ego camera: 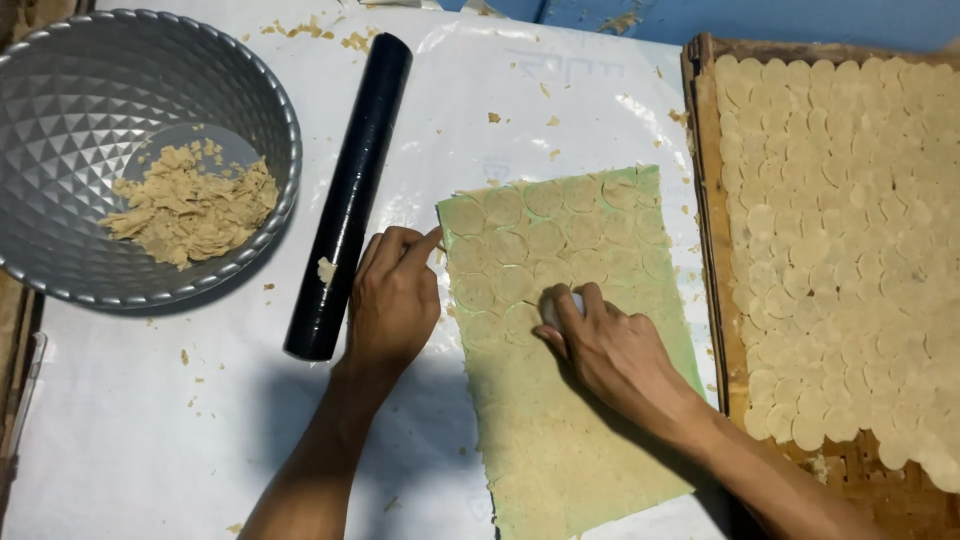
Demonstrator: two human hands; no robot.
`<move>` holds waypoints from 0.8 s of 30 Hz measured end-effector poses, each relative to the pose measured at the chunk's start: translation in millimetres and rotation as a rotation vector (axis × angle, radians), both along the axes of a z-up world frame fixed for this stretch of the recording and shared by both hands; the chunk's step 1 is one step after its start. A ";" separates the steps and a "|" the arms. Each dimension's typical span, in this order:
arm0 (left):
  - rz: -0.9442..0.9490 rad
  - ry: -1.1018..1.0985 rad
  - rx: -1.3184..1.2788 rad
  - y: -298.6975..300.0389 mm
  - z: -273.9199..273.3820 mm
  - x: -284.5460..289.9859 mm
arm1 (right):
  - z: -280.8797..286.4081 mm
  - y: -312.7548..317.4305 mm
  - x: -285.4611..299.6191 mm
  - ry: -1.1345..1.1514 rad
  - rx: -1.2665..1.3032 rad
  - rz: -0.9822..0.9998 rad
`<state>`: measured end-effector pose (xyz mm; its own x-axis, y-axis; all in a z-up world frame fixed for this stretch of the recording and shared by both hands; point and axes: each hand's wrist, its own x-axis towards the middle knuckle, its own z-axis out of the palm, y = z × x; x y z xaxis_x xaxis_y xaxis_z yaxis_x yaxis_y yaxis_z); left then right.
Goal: The recorder rolls out a sheet of dough and uses a circular tool to cut it into small round pieces.
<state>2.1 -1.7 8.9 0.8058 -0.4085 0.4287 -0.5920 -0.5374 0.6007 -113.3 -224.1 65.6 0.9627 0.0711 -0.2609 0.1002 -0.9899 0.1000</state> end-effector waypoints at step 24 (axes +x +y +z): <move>0.023 0.010 0.002 -3.3 -6.8 0.3 | -10.2 -16.8 -11.3 -0.074 -0.064 -0.247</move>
